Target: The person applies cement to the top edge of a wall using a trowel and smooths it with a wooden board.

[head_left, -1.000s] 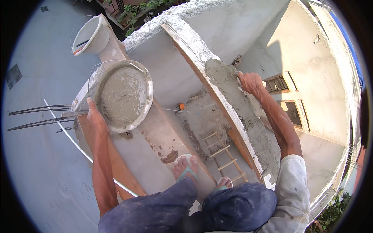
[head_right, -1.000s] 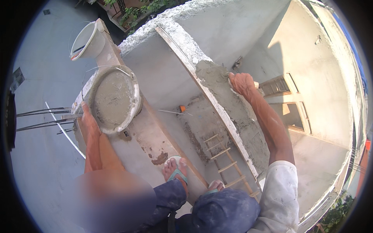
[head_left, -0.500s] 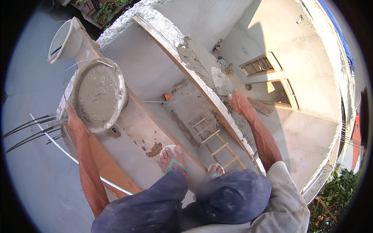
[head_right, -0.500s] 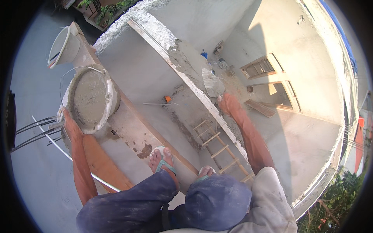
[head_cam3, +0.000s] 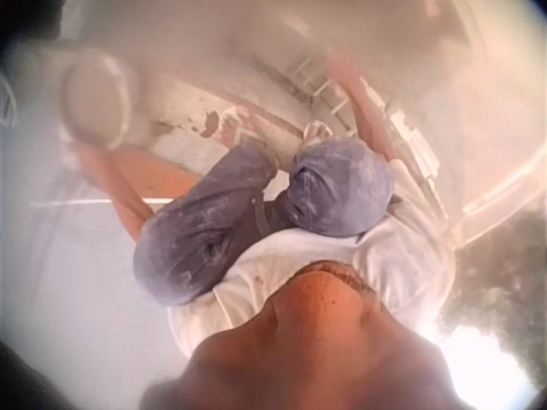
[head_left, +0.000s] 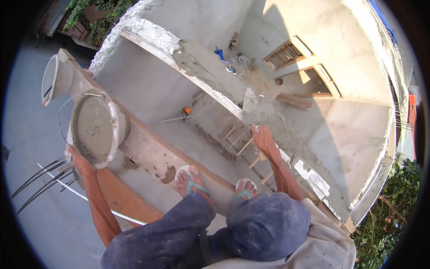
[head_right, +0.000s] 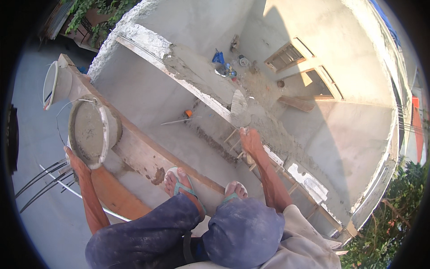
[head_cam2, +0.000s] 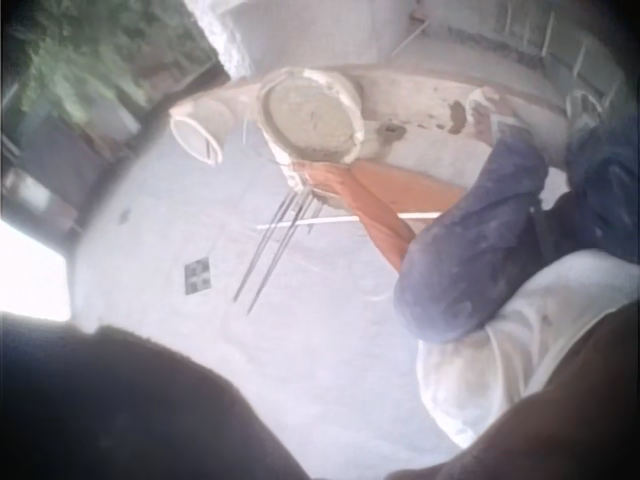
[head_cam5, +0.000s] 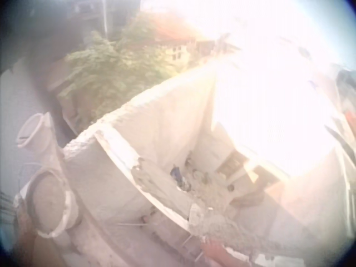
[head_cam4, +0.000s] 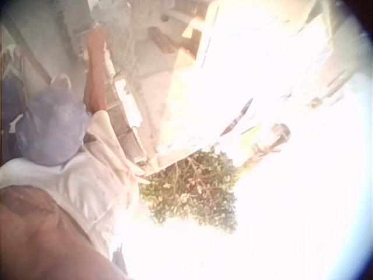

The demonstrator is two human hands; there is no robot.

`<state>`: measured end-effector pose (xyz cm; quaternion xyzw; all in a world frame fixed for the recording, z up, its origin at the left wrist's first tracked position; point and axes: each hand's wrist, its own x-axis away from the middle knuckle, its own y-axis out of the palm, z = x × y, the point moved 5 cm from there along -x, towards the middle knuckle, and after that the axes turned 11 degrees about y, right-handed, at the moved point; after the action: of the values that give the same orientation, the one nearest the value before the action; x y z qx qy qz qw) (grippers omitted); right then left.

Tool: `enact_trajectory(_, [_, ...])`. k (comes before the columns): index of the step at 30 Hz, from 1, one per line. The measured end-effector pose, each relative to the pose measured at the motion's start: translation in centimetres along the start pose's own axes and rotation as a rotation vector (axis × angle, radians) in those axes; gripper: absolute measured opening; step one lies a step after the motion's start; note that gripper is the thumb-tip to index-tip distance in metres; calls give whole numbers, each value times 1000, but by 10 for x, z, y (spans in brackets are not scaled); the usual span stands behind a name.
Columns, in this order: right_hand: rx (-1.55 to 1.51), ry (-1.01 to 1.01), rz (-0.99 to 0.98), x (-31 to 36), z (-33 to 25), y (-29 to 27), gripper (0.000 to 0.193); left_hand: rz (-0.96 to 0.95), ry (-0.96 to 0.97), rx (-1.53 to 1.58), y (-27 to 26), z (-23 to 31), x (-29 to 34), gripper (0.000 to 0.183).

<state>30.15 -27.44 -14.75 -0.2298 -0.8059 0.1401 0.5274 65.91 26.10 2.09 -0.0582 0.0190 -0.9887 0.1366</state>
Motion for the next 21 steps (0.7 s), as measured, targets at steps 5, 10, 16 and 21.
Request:
enact_trajectory(5, [333,-358,70,-20,6,11,38,52,-33,-63,14,10,15,67])
enact_trajectory(10, [513,-444,12,-10,39,-13,39,109,26,-155,-6,1,7,73])
enact_trajectory(16, [607,-200,-22,32,62,-58,49,149,62,-412,-13,7,5,75])
enact_trajectory(21, [411,-350,-23,99,-48,-55,47,254,198,-368,-15,10,19,73])
